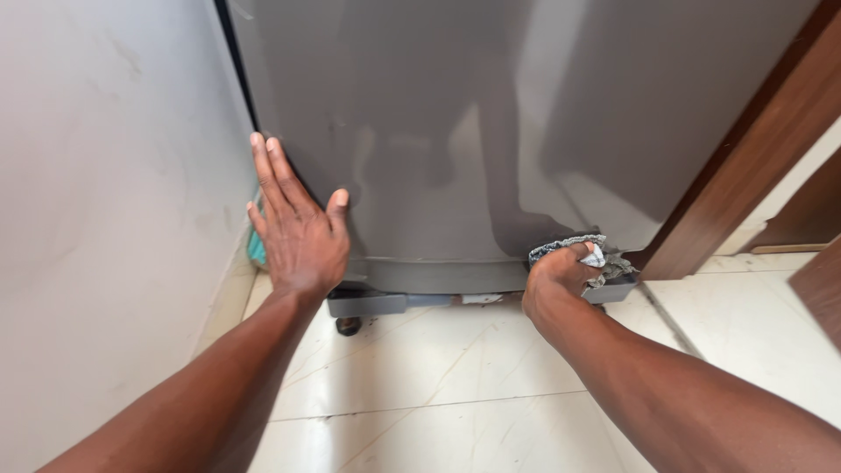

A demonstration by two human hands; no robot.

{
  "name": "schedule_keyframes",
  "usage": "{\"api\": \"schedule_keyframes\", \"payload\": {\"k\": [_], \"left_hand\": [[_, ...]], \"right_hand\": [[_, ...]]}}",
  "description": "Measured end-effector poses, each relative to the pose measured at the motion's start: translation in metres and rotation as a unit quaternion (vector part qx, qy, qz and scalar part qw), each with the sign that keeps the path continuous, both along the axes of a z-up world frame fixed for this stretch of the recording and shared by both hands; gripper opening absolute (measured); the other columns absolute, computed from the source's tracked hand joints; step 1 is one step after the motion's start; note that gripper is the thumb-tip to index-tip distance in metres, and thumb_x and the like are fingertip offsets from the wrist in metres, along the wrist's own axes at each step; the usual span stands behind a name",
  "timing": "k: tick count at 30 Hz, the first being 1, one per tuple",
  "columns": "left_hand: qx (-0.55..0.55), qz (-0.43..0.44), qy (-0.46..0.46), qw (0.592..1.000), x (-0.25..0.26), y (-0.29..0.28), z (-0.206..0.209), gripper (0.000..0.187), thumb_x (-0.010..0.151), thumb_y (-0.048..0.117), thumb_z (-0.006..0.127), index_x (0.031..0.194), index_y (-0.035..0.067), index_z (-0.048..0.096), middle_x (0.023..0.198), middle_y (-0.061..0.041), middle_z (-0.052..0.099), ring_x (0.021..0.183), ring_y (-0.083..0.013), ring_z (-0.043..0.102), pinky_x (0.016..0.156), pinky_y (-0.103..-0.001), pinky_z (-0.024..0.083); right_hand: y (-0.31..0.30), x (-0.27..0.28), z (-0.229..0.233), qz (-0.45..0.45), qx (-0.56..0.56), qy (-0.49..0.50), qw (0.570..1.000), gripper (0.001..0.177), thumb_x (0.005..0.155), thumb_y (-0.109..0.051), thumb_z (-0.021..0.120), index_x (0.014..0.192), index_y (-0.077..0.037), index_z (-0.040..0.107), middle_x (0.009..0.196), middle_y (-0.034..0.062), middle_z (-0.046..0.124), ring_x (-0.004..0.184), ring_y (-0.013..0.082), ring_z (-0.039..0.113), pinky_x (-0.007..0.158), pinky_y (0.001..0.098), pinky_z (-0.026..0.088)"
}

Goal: The person wipes the exterior surface of a washing machine using a cloth, starting from the base and moving to the top.

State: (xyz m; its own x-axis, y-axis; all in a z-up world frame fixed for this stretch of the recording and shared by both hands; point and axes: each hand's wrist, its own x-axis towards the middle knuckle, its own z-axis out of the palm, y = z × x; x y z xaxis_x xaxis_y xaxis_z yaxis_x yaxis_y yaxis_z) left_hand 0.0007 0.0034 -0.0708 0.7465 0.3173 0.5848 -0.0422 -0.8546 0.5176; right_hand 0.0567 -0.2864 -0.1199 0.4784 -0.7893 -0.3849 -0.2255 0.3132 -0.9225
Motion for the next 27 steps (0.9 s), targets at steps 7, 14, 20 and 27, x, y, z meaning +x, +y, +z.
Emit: {"api": "schedule_keyframes", "payload": {"k": [7,14,20,27], "left_hand": [[-0.194,-0.05,0.156,0.967,0.006,0.019,-0.012,0.121,0.085,0.083,0.042,0.161,0.0,-0.002,0.161,-0.026,0.027,0.146,-0.0404,0.037,0.12,-0.05,0.035],[-0.17,-0.062,0.167,0.969,0.003,0.028,-0.016,0.113,0.087,0.079,0.046,0.16,0.005,0.0,0.161,-0.023,0.027,0.148,-0.0389,0.031,0.118,-0.05,0.033],[-0.138,-0.08,0.198,0.967,-0.004,0.043,-0.019,0.105,0.088,0.071,0.05,0.161,0.012,0.002,0.162,-0.016,0.029,0.146,-0.035,0.035,0.117,-0.051,0.033],[-0.16,-0.085,0.145,0.973,-0.004,0.049,-0.019,0.093,0.089,0.067,0.054,0.158,0.013,0.021,0.149,-0.017,0.049,0.137,-0.0354,0.049,0.113,-0.05,0.038]], "right_hand": [[0.072,0.004,-0.028,0.029,0.052,0.062,0.996,0.075,0.104,-0.06,0.013,0.163,-0.012,0.017,0.168,0.0226,0.016,0.154,0.0438,0.02,0.127,0.0534,0.016],[0.151,0.032,-0.075,0.018,0.061,0.076,0.995,0.064,0.102,-0.049,0.032,0.159,-0.019,0.026,0.161,0.0156,0.032,0.147,0.0411,0.033,0.12,0.0548,0.029],[0.202,0.0,-0.049,0.122,-0.048,0.182,0.974,0.066,0.106,-0.044,0.042,0.161,-0.017,0.016,0.16,0.0171,0.029,0.146,0.044,0.032,0.118,0.0579,0.033],[0.244,-0.047,-0.029,0.262,-0.176,0.145,0.938,0.078,0.101,-0.023,0.053,0.163,-0.015,0.007,0.161,0.0205,0.022,0.146,0.0388,0.033,0.118,0.052,0.035]]}}
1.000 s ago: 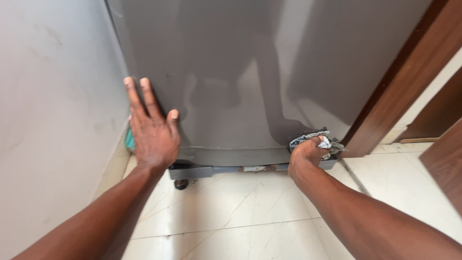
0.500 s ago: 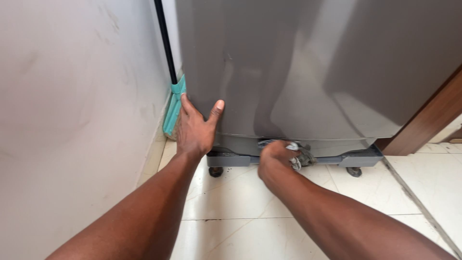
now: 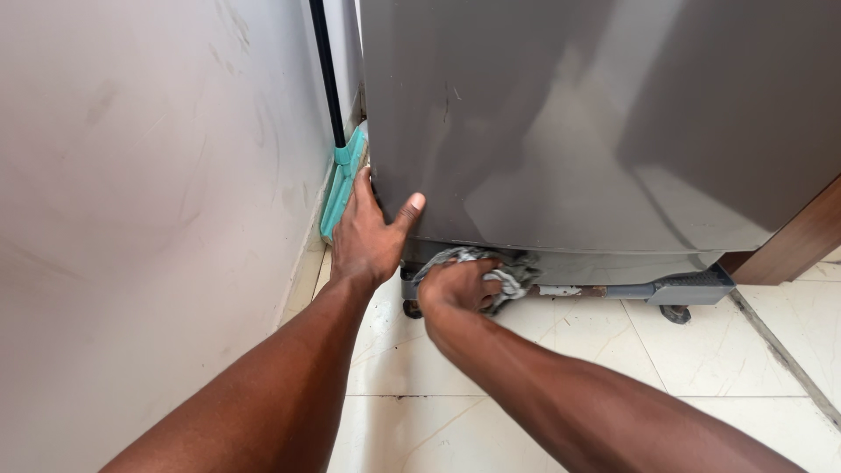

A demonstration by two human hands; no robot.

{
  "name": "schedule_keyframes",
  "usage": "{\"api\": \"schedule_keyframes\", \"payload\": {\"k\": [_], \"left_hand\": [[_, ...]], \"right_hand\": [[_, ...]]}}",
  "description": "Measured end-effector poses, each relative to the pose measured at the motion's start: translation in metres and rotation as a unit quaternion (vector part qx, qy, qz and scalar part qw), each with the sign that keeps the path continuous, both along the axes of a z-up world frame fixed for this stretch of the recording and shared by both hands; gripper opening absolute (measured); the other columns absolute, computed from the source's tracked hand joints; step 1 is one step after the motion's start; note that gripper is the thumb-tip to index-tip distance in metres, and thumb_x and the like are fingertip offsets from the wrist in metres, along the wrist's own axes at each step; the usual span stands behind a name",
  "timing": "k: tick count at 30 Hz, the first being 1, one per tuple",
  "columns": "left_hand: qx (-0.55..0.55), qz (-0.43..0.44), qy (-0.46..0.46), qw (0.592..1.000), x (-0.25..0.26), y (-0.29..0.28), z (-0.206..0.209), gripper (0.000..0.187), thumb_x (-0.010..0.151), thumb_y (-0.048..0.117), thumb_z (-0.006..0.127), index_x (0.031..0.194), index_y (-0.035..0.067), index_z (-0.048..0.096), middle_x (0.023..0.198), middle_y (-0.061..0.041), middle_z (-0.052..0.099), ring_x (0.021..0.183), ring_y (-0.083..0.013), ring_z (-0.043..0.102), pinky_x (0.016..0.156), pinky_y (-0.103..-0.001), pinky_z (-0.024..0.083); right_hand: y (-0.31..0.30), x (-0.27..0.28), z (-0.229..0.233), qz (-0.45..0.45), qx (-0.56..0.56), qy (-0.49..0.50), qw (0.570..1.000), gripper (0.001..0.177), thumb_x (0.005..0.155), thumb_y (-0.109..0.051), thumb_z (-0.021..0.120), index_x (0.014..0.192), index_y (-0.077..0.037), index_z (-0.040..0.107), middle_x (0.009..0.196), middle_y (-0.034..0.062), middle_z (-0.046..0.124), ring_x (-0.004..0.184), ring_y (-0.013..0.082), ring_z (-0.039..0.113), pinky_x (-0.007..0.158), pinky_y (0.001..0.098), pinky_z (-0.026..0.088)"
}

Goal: The person wipes the exterior surface of a washing machine using a cloth, starting from the base and moving to the top.

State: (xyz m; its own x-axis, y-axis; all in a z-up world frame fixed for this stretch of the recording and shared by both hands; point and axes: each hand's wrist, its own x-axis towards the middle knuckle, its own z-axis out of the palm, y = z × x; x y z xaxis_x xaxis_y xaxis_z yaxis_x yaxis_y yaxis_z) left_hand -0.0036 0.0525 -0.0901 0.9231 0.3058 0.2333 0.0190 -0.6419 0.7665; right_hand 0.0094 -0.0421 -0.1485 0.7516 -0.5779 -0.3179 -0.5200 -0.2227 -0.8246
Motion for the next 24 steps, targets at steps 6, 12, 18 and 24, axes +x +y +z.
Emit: {"api": "schedule_keyframes", "payload": {"k": [6,12,18,24], "left_hand": [[-0.007,0.027,-0.033,0.999,-0.001,0.011,0.008,0.07,0.094,0.064,0.049,0.146,0.017,0.048,0.134,-0.009,0.067,0.126,-0.0311,0.061,0.111,-0.049,0.041],[0.082,0.002,-0.107,0.991,-0.011,0.018,0.001,0.074,0.096,0.057,0.056,0.151,0.01,0.039,0.145,-0.014,0.057,0.131,-0.0356,0.055,0.112,-0.051,0.038],[0.103,-0.037,-0.052,0.993,-0.011,0.005,-0.001,0.099,0.093,0.057,0.059,0.159,0.008,0.003,0.161,-0.019,0.03,0.136,-0.0393,0.048,0.11,-0.053,0.038],[0.102,-0.012,0.014,0.995,-0.013,-0.007,0.009,0.099,0.095,0.055,0.055,0.161,0.01,-0.003,0.162,-0.017,0.028,0.134,-0.0385,0.05,0.112,-0.052,0.04]], "right_hand": [[0.023,-0.04,-0.016,0.391,-0.232,-0.237,0.858,0.061,0.088,-0.002,0.057,0.147,-0.007,0.045,0.15,0.0228,0.04,0.132,0.0367,0.049,0.109,0.0444,0.043],[0.003,-0.036,0.005,0.594,-0.685,-0.241,0.345,0.035,0.096,-0.014,0.062,0.129,-0.005,0.066,0.139,0.0098,0.055,0.132,0.0293,0.047,0.11,0.0507,0.036],[-0.069,-0.014,0.019,0.587,-0.76,-0.148,0.237,0.025,0.095,-0.026,0.066,0.117,-0.015,0.074,0.161,0.0011,0.032,0.141,0.0228,0.034,0.106,0.0446,0.036],[-0.145,0.003,0.004,0.569,-0.772,-0.166,0.229,0.033,0.089,-0.022,0.07,0.122,-0.019,0.071,0.156,-0.0011,0.029,0.134,0.0248,0.037,0.103,0.0459,0.038]]}}
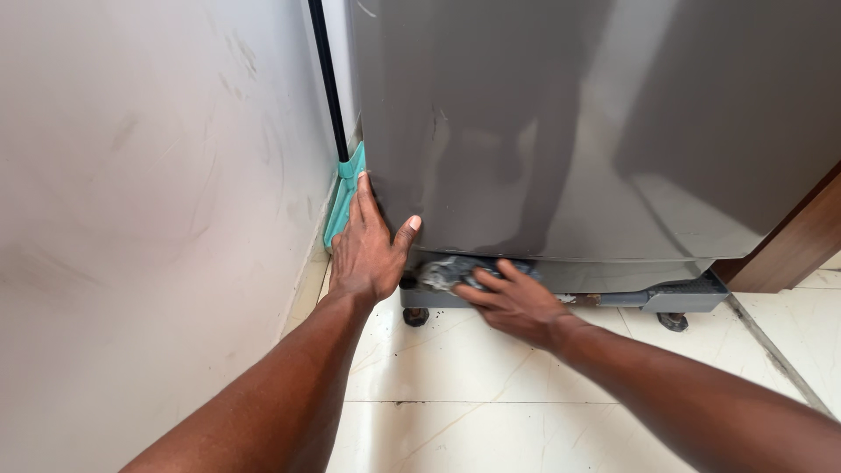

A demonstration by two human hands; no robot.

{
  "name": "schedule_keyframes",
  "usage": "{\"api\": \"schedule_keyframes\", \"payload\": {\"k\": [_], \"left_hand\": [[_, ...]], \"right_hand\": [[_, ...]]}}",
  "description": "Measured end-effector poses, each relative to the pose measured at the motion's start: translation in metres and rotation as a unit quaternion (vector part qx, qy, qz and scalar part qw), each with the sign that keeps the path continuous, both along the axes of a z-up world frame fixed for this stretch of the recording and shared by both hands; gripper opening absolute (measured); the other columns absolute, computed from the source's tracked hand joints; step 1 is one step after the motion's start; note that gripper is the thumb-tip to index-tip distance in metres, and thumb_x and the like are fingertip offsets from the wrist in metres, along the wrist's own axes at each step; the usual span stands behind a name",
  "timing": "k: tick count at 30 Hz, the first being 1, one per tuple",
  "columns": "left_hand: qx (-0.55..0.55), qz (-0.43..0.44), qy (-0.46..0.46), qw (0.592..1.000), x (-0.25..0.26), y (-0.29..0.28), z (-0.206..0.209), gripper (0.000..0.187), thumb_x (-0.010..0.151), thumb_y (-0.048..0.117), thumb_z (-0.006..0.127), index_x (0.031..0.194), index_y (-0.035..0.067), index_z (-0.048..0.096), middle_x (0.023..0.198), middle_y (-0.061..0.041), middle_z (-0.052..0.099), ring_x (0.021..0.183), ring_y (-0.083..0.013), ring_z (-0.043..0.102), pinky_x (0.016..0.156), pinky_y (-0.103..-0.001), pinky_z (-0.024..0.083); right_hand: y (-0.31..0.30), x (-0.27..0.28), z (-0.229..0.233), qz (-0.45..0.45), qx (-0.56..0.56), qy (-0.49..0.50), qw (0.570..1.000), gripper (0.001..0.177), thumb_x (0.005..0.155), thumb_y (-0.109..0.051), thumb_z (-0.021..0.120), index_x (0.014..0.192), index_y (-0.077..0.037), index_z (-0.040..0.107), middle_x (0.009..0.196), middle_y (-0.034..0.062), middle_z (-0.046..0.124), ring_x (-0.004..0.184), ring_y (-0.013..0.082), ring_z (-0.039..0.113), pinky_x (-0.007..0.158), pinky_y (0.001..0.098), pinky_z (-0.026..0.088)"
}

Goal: The person wipes the exterior surface of a washing machine using a cloth, starting from the base and moving to the top.

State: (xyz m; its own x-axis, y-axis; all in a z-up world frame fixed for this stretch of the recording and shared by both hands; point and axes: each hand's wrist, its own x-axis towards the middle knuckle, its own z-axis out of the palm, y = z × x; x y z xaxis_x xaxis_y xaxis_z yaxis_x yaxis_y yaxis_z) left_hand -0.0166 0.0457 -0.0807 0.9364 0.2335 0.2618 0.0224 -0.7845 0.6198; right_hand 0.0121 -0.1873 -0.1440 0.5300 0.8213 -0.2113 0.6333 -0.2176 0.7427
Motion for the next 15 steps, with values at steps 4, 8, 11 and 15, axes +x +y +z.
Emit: {"api": "schedule_keyframes", "payload": {"k": [4,8,11,15], "left_hand": [[0.007,0.01,-0.006,1.0,0.001,-0.002,0.004,0.092,0.098,0.055,0.052,0.159,0.009,0.002,0.161,-0.016,0.029,0.138,-0.0378,0.044,0.112,-0.052,0.038],[0.0,0.035,-0.064,0.997,0.001,-0.002,0.008,0.075,0.1,0.049,0.05,0.155,0.007,0.021,0.153,-0.017,0.037,0.136,-0.0362,0.045,0.109,-0.051,0.039],[-0.05,0.063,-0.084,0.993,0.001,-0.005,0.015,0.057,0.104,0.044,0.045,0.147,0.008,0.038,0.142,-0.014,0.049,0.129,-0.0334,0.052,0.107,-0.048,0.043],[-0.107,0.113,-0.103,0.982,0.004,-0.008,0.027,0.042,0.109,0.038,0.04,0.128,0.007,0.061,0.119,-0.011,0.065,0.113,-0.0296,0.063,0.098,-0.046,0.049]], "right_hand": [[-0.057,0.001,0.011,-0.064,-0.061,0.032,0.996,0.021,0.092,-0.019,0.072,0.113,-0.017,0.074,0.158,0.0003,0.029,0.137,0.0257,0.035,0.107,0.0449,0.036],[-0.108,-0.011,0.026,-0.162,-0.099,0.056,0.98,0.016,0.094,-0.016,0.073,0.11,-0.017,0.073,0.159,0.0026,0.028,0.141,0.0282,0.031,0.108,0.0474,0.035],[-0.138,-0.015,0.024,-0.183,-0.115,0.053,0.975,0.012,0.095,-0.015,0.071,0.106,-0.012,0.076,0.158,0.0063,0.032,0.138,0.0254,0.034,0.111,0.0486,0.033],[-0.137,-0.018,0.015,-0.045,0.056,0.035,0.997,0.015,0.095,-0.016,0.066,0.108,-0.013,0.074,0.13,0.0082,0.057,0.119,0.0237,0.049,0.097,0.0459,0.043]]}}
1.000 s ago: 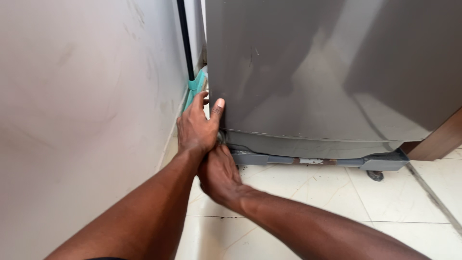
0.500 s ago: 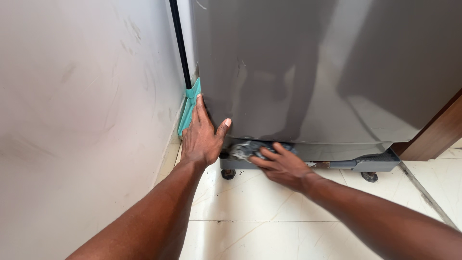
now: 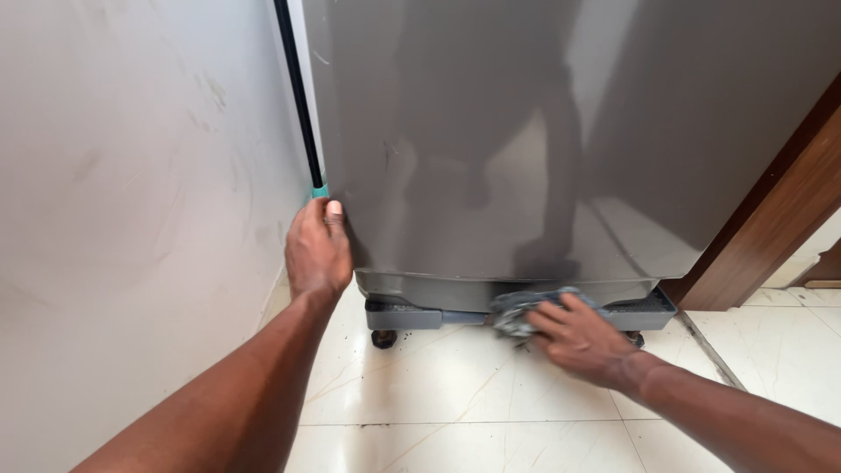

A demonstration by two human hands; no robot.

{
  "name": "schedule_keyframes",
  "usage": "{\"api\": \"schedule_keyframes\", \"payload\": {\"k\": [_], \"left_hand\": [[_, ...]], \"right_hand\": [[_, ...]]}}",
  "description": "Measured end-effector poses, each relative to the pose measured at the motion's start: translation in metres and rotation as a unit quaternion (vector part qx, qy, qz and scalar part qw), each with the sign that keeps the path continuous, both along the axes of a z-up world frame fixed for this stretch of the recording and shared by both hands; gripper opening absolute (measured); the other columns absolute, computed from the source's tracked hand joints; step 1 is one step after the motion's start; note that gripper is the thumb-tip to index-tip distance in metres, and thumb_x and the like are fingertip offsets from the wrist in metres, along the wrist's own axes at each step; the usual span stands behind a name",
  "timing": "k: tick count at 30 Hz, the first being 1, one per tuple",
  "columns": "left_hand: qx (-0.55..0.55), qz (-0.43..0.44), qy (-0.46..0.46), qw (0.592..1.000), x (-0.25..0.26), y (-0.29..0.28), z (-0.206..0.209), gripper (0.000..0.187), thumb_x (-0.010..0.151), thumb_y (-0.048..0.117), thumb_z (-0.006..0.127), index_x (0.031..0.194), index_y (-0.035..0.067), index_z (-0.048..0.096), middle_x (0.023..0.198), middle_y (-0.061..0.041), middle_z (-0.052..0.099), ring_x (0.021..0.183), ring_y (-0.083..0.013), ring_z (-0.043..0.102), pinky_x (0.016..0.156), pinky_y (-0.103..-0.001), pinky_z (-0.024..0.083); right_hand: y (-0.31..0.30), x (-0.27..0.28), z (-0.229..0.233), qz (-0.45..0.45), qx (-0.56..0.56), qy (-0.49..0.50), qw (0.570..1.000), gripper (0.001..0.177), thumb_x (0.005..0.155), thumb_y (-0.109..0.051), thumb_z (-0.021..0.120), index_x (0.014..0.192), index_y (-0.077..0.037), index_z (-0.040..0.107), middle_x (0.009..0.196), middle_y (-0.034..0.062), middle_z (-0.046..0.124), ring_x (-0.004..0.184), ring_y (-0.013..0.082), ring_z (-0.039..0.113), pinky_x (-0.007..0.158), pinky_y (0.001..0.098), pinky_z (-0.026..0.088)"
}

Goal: The person wipes the exterior surface of a washing machine using a cloth, starting from the base and moving to the top.

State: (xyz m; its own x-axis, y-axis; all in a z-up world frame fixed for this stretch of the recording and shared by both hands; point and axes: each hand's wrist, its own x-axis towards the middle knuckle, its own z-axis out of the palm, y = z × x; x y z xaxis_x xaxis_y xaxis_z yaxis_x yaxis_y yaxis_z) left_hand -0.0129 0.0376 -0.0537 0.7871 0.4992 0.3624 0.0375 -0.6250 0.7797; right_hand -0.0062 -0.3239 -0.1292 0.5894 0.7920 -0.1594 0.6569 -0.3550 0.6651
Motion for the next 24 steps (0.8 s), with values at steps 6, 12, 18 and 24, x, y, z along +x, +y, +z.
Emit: {"api": "schedule_keyframes", "payload": {"k": [6,12,18,24], "left_hand": [[-0.128,0.015,-0.02,0.992,0.011,0.016,-0.003,0.041,0.107,0.036,0.042,0.111,0.01,0.073,0.101,-0.004,0.075,0.098,-0.0224,0.069,0.09,-0.042,0.05],[-0.303,-0.032,-0.036,0.952,0.017,0.029,-0.017,0.048,0.107,0.041,0.042,0.107,0.009,0.077,0.105,-0.007,0.076,0.097,-0.0211,0.069,0.089,-0.037,0.053],[-0.185,0.019,-0.048,0.981,0.025,0.036,-0.006,0.05,0.103,0.051,0.05,0.128,0.01,0.064,0.12,-0.01,0.07,0.111,-0.0257,0.066,0.098,-0.042,0.049],[-0.048,0.073,-0.238,0.967,0.041,-0.013,0.027,0.078,0.11,0.05,0.057,0.162,0.012,0.013,0.167,-0.017,0.026,0.152,-0.0376,0.035,0.12,-0.05,0.038]], "right_hand": [[0.108,-0.004,0.015,0.286,0.275,-0.102,0.912,0.051,0.104,-0.018,0.056,0.152,-0.037,0.053,0.12,0.0011,0.061,0.107,0.0183,0.054,0.092,0.0439,0.041],[0.22,0.008,0.029,0.147,0.146,-0.168,0.964,0.044,0.102,-0.026,0.04,0.144,-0.032,0.05,0.158,-0.0005,0.037,0.147,0.0184,0.029,0.114,0.0638,0.012],[0.198,0.032,0.048,0.098,0.208,-0.145,0.962,0.056,0.101,-0.033,0.043,0.156,-0.039,0.035,0.17,-0.0027,0.018,0.156,0.0185,0.013,0.117,0.0668,-0.01],[0.111,0.039,0.07,0.076,0.233,-0.208,0.947,0.067,0.098,-0.05,0.049,0.161,-0.047,0.027,0.173,-0.001,0.019,0.158,0.0221,0.008,0.118,0.0671,-0.011]]}}
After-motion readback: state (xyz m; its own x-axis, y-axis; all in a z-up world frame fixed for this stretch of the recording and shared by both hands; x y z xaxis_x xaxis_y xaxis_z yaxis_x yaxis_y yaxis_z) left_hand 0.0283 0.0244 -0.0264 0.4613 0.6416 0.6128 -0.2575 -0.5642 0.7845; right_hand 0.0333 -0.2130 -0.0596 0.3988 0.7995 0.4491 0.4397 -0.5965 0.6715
